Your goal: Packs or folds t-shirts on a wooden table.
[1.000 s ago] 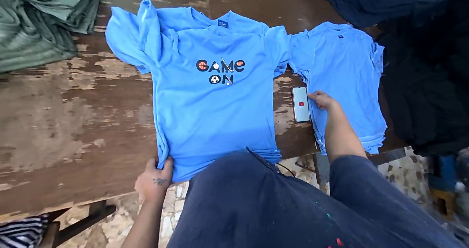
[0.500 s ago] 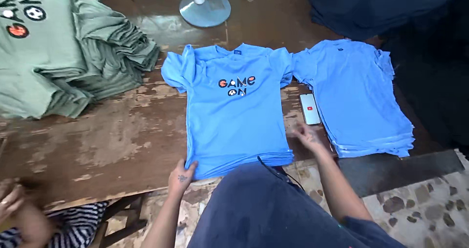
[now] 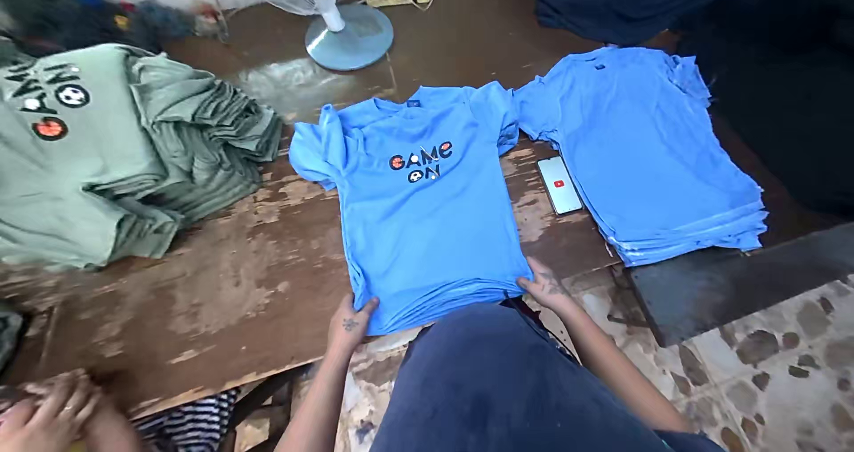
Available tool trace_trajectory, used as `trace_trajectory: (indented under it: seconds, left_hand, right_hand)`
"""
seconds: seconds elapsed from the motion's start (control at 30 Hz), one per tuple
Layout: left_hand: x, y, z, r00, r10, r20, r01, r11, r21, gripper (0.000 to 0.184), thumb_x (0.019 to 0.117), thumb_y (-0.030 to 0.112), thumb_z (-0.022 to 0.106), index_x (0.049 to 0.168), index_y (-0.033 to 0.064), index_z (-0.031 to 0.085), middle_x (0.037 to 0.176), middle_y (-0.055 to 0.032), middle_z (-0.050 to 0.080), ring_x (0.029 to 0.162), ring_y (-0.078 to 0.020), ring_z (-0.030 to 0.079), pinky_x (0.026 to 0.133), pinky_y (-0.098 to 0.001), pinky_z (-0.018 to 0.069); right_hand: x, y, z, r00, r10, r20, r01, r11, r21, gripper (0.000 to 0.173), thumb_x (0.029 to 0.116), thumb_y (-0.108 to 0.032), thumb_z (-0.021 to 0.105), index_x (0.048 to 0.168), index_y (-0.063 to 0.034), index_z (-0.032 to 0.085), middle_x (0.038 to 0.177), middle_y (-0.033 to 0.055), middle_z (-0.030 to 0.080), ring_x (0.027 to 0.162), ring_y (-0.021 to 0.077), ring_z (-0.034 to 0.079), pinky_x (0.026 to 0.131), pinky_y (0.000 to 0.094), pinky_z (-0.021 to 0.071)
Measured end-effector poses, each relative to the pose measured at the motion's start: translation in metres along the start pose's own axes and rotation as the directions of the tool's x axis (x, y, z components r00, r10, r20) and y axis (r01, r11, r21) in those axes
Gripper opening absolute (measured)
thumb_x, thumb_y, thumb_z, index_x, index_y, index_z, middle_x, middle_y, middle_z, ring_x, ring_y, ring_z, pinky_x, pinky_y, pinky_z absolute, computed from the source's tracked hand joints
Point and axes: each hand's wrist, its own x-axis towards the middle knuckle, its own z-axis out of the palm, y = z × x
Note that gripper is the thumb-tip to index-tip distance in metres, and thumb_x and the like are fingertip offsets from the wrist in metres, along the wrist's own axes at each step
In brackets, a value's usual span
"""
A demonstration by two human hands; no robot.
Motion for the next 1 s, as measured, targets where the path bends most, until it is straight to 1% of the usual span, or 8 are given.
trace_trajectory:
  seconds: [0.13, 0.33, 0.43, 0.53, 0.6, 0.7, 0.87, 1.0]
  left_hand:
    - [-0.033, 0.035, -0.006, 0.935, 0.302, -0.183, -0.334, 0.925, -0.182, 0.065, 0.0985, 0.016, 0.063, 0.156, 0.0049, 0.035, 0.145, -0.0229, 0.055, 0.128, -0.0356, 0.059, 0.106, -0.0558, 0.0476]
    - [-0.051, 0.114, -0.008, 0.602, 0.798, 0.014, -0.798, 0.601, 0.039, 0.036, 0.1036, 0.033, 0.056, 0.123, 0.0085, 0.074, 0.117, -0.0127, 0.075, 0.110, -0.0277, 0.071, 0.099, -0.0542, 0.0532]
    - [-0.046, 0.151, 0.003, 0.659, 0.700, 0.274, -0.749, 0.643, 0.158, 0.071, 0.0909, 0.062, 0.063, 0.138, 0.0089, 0.063, 0.114, -0.0217, 0.073, 0.108, -0.0419, 0.069, 0.092, -0.0678, 0.0500]
    - [-0.029, 0.144, 0.020, 0.697, 0.676, 0.240, -0.669, 0.733, -0.124, 0.060, 0.0859, 0.039, 0.076, 0.121, -0.0091, 0.065, 0.116, -0.0227, 0.070, 0.115, -0.0282, 0.065, 0.104, -0.0484, 0.0481]
    - [-0.016, 0.134, 0.026, 0.697, 0.692, 0.186, -0.574, 0.695, -0.434, 0.051, 0.0833, 0.020, 0.078, 0.121, -0.0099, 0.060, 0.110, -0.0102, 0.070, 0.105, -0.0082, 0.065, 0.098, -0.0285, 0.0519]
    - [-0.004, 0.125, 0.034, 0.674, 0.712, 0.198, -0.451, 0.609, -0.652, 0.043, 0.0832, 0.004, 0.074, 0.121, -0.0076, 0.059, 0.106, -0.0029, 0.072, 0.101, -0.0037, 0.068, 0.097, -0.0274, 0.0554]
    - [0.011, 0.125, 0.032, 0.616, 0.746, 0.253, -0.455, 0.599, -0.660, 0.035, 0.0846, 0.007, 0.072, 0.116, -0.0043, 0.060, 0.101, 0.0030, 0.070, 0.099, -0.0021, 0.066, 0.096, -0.0264, 0.0543]
    - [0.018, 0.128, 0.028, 0.663, 0.668, 0.337, -0.357, 0.678, -0.642, 0.037, 0.0852, 0.004, 0.069, 0.120, -0.0028, 0.058, 0.103, 0.0034, 0.072, 0.100, -0.0024, 0.068, 0.097, -0.0266, 0.0556]
  right_hand:
    - [-0.008, -0.005, 0.009, 0.980, -0.047, -0.194, 0.124, 0.904, 0.409, 0.045, 0.1026, -0.010, 0.049, 0.144, 0.0057, 0.041, 0.135, 0.0256, 0.057, 0.119, 0.0265, 0.062, 0.102, 0.0406, 0.0515]
    - [-0.008, -0.085, 0.006, 0.886, -0.393, -0.245, 0.458, 0.825, 0.330, 0.054, 0.0985, -0.014, 0.049, 0.148, 0.0053, 0.038, 0.124, 0.0228, 0.064, 0.108, 0.0189, 0.066, 0.096, 0.0351, 0.0543]
    - [-0.005, -0.127, 0.016, 0.805, -0.586, -0.088, 0.584, 0.759, 0.290, 0.070, 0.0978, -0.030, 0.059, 0.156, -0.0015, 0.031, 0.118, 0.0183, 0.065, 0.106, 0.0189, 0.066, 0.096, 0.0379, 0.0547]
    - [0.002, -0.146, 0.026, 0.745, -0.660, 0.094, 0.639, 0.747, 0.185, 0.078, 0.0954, -0.032, 0.067, 0.158, -0.0017, 0.032, 0.142, 0.0248, 0.055, 0.127, 0.0293, 0.059, 0.108, 0.0432, 0.0476]
    - [0.019, -0.144, 0.029, 0.723, -0.683, 0.103, 0.649, 0.723, 0.237, 0.064, 0.1002, -0.026, 0.059, 0.154, 0.0016, 0.038, 0.129, 0.0212, 0.062, 0.111, 0.0218, 0.064, 0.097, 0.0355, 0.0523]
    - [0.036, -0.138, 0.030, 0.724, -0.680, 0.120, 0.619, 0.716, 0.322, 0.053, 0.1059, -0.018, 0.046, 0.154, 0.0010, 0.036, 0.110, 0.0146, 0.065, 0.094, 0.0138, 0.065, 0.089, 0.0303, 0.0543]
    - [0.052, -0.140, 0.023, 0.756, -0.638, 0.145, 0.546, 0.738, 0.398, 0.047, 0.1058, -0.008, 0.041, 0.153, -0.0024, 0.041, 0.098, 0.0115, 0.063, 0.085, 0.0144, 0.065, 0.083, 0.0318, 0.0565]
    - [0.063, -0.124, 0.031, 0.761, -0.643, 0.088, 0.509, 0.676, 0.533, 0.046, 0.1027, -0.008, 0.041, 0.147, 0.0027, 0.044, 0.087, 0.0028, 0.061, 0.080, 0.0058, 0.061, 0.083, 0.0271, 0.0543]
